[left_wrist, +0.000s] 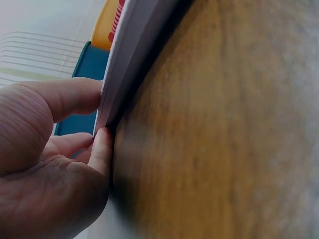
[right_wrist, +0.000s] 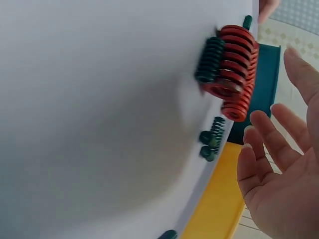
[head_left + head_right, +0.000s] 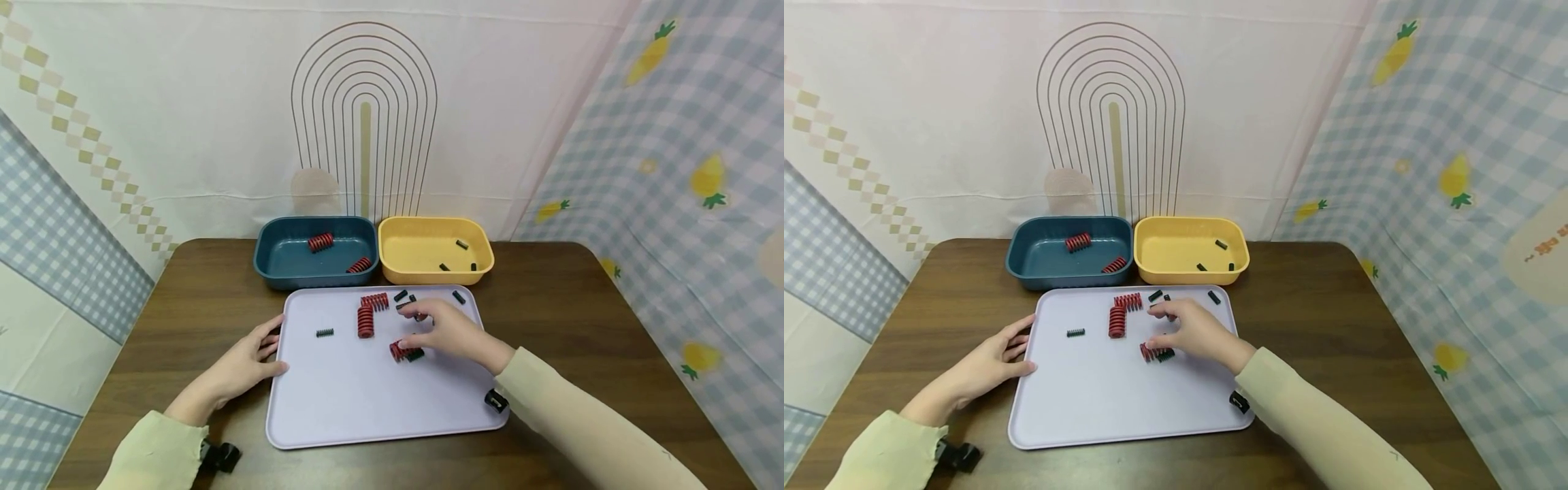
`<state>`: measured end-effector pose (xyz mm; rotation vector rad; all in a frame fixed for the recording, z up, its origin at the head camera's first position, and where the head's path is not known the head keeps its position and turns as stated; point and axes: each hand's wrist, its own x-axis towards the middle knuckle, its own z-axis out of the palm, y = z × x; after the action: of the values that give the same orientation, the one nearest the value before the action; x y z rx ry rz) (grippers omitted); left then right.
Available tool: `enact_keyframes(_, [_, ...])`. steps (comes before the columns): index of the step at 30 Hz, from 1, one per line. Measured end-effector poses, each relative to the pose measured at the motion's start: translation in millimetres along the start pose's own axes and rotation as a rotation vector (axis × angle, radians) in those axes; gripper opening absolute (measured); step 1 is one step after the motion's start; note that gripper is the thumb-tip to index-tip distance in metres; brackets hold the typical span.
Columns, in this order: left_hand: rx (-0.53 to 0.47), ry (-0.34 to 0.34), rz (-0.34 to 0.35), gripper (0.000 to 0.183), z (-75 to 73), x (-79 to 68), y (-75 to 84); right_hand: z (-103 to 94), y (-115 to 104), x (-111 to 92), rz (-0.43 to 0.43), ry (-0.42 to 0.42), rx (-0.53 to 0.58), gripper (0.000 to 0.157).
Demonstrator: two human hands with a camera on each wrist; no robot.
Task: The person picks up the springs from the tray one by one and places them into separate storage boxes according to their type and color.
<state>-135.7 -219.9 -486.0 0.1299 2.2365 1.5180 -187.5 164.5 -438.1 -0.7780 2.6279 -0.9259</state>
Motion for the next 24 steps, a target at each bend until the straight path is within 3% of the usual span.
enact_keyframes(11, [0.003,0.0,0.007,0.093,-0.4,1.1,-1.0,10.9,12,-10,-0.025,-0.061,-0.066,0.045])
enact_keyframes(24, [0.009,-0.005,0.022,0.092,-1.3,0.4,0.1,17.7,13,-9,0.043,-0.078,-0.093,0.035])
